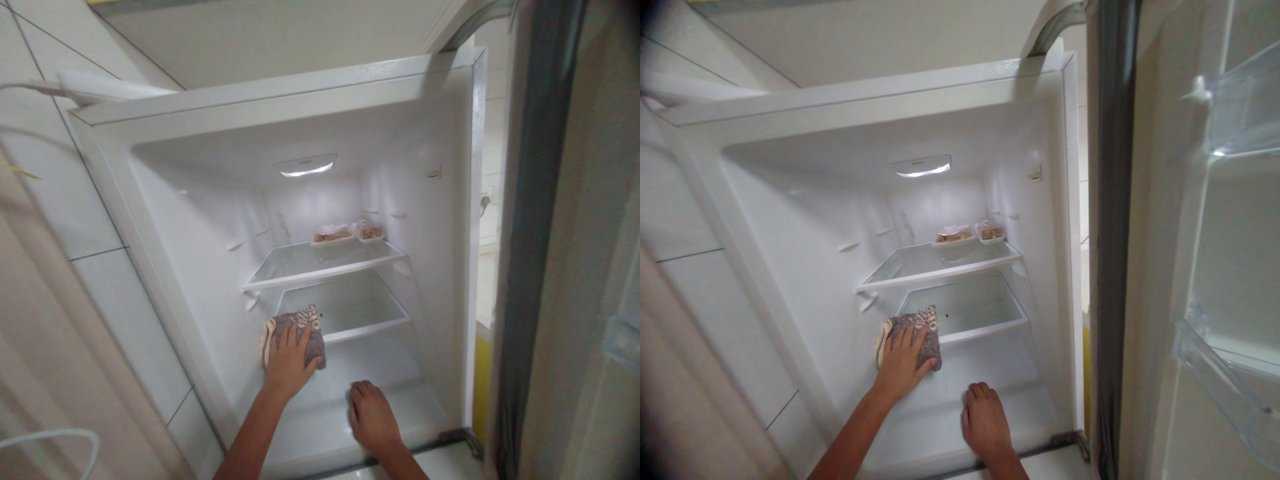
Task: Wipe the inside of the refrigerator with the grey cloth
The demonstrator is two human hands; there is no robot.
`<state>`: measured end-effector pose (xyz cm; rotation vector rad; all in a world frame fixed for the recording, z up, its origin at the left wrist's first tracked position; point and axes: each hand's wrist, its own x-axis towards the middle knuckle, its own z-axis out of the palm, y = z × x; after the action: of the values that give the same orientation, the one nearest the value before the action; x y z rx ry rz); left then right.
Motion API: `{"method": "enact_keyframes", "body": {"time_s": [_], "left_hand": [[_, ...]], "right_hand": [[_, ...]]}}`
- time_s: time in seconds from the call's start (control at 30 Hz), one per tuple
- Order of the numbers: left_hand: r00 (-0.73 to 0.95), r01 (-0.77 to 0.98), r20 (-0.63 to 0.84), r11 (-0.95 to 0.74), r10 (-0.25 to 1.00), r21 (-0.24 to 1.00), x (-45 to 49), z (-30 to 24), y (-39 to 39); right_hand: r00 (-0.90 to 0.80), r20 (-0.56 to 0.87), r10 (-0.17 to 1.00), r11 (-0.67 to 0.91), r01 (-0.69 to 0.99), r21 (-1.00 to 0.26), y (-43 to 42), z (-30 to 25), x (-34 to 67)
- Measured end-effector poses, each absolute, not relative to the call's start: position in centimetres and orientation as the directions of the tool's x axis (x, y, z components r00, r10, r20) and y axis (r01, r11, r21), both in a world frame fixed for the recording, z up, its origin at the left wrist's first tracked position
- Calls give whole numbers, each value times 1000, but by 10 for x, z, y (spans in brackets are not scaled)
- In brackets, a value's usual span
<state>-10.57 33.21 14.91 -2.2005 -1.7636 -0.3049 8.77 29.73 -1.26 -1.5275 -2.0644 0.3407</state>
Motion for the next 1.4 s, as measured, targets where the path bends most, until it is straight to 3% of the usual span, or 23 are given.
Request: {"method": "enact_keyframes", "body": {"time_s": [0.17,0.47,0.67,0.83,1.0,1.1,1.2,1.4], "left_hand": [[288,956,193,-270,938,-115,-100,158,352],[490,868,94,-495,866,39,-16,165,385],[523,841,79,-529,848,108,73,159,406],[553,820,76,-558,830,128,91,159,419],[569,803,219,-593,793,59,59,159,420],[531,836,289,-548,796,-29,28,157,420],[450,889,267,-454,852,-50,-10,159,425],[168,985,274,-147,947,-94,-101,180,429]], "right_hand": [[-205,269,941,318,806,-500,297,-10,86],[-182,282,942,307,806,-505,297,-10,82],[-184,280,942,301,831,-468,303,-16,81],[-188,278,942,298,850,-435,305,-19,82],[-181,298,937,313,814,-490,301,-17,86],[-166,302,939,312,783,-539,300,-19,87],[-160,300,941,308,775,-552,301,-20,87],[-177,260,949,296,787,-542,301,-17,87]]}}
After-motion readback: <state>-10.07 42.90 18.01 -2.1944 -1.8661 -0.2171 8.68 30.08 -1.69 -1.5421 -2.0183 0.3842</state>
